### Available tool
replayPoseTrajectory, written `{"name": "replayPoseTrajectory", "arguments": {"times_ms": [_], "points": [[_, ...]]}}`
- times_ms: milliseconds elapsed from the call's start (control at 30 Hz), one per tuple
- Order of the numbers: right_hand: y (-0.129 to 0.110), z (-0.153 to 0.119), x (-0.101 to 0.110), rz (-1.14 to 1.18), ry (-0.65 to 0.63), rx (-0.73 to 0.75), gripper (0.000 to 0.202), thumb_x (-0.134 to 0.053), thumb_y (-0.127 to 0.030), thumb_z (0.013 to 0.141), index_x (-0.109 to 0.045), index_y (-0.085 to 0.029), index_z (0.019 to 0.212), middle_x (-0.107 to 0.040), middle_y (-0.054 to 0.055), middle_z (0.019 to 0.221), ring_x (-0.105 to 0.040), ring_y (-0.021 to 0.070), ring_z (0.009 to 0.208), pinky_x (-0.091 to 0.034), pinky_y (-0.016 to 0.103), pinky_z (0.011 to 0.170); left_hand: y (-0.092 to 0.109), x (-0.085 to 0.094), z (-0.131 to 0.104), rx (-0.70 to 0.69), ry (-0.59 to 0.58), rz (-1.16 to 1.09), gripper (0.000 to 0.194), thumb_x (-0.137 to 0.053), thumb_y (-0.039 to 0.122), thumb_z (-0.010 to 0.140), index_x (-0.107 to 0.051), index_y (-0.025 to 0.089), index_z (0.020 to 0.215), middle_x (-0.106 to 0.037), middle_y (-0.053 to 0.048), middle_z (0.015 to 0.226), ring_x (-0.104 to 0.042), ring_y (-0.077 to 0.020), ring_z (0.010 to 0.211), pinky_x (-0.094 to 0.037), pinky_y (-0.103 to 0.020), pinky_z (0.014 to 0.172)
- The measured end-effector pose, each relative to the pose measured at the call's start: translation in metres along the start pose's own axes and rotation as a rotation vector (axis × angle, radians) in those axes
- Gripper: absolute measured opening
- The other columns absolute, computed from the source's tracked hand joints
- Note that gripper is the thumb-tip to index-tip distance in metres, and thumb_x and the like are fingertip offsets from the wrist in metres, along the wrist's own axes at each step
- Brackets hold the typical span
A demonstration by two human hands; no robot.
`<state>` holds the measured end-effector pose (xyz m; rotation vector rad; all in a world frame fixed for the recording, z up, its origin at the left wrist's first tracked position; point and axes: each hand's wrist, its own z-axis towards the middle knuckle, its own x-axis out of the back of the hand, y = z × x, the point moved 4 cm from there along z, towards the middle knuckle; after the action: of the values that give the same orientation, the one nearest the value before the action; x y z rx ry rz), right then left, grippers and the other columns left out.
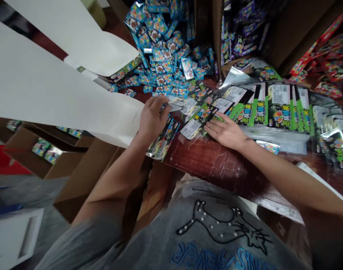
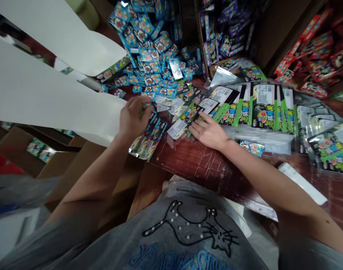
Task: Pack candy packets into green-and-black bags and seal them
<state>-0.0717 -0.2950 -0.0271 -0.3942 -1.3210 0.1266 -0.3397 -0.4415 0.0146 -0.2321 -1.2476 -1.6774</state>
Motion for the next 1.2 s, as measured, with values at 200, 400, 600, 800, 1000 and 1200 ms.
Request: {"name": "replayPoseTrajectory", "arguments": {"times_ms": [200,400,600,800,1000,1200], "points": [[0.017,-0.072,0.039,-0.199,0.106,0.088,0.041,-0.052,-0.020,0.111,-0.070,-0.033,0.145,-0.060,0.004,0.164,-0.060,0.0267,0.151,-0.047,0.061,0.123,0.063,-0.098,-0.010,0.163,-0.349,-0.138,0.048,-0.073,0.059,0.097,-0.072,0.021,0.125,-0.082,-0.009,0.114,-0.077,-0.0270,0.103,-0.060,-0.042,0.096],[0.023,-0.099,0.036,-0.304,0.153,-0.046,0.034,-0.054,-0.024,0.110,-0.076,-0.033,0.135,-0.072,0.003,0.152,-0.068,0.0269,0.138,-0.054,0.052,0.110,0.060,-0.181,-0.009,0.271,-0.370,0.075,0.127,-0.108,0.059,0.048,-0.054,0.014,0.154,-0.046,-0.031,0.166,-0.044,-0.0571,0.152,-0.039,-0.071,0.124],[0.023,-0.017,0.018,-0.095,0.148,-0.275,0.052,-0.043,-0.027,0.110,-0.059,-0.011,0.157,-0.067,0.021,0.154,-0.062,0.0360,0.141,-0.050,0.059,0.120,0.073,-0.185,-0.043,0.356,-0.299,0.254,0.147,-0.104,0.060,0.061,-0.023,0.012,0.173,-0.030,-0.032,0.176,-0.026,-0.0562,0.163,-0.023,-0.071,0.132],[0.008,0.061,0.016,-0.036,-0.045,-0.480,0.047,-0.037,-0.017,0.107,-0.064,0.003,0.140,-0.070,0.033,0.137,-0.066,0.0419,0.132,-0.053,0.057,0.111,0.077,-0.171,-0.063,0.283,-0.072,0.082,0.107,-0.087,0.052,0.087,-0.033,0.011,0.169,-0.054,-0.031,0.159,-0.052,-0.0440,0.148,-0.038,-0.058,0.126],[0.012,0.011,0.068,0.147,-0.037,-0.451,0.033,-0.082,-0.050,0.089,-0.074,-0.020,0.102,-0.074,0.004,0.083,-0.067,0.0210,0.074,-0.052,0.035,0.072,0.089,-0.135,-0.055,0.380,-0.108,-0.374,0.047,-0.074,0.032,0.095,-0.067,0.015,0.139,-0.078,-0.010,0.115,-0.073,-0.0235,0.104,-0.057,-0.035,0.097],[-0.006,-0.054,0.115,0.676,-0.328,-0.138,0.039,-0.071,-0.061,0.098,-0.082,-0.024,0.101,-0.079,0.000,0.089,-0.070,0.0162,0.078,-0.055,0.030,0.074,0.145,-0.114,-0.058,0.361,-0.880,-0.858,0.036,-0.088,0.041,0.081,-0.078,0.015,0.104,-0.078,-0.003,0.092,-0.069,-0.0159,0.079,-0.056,-0.026,0.073]]}}
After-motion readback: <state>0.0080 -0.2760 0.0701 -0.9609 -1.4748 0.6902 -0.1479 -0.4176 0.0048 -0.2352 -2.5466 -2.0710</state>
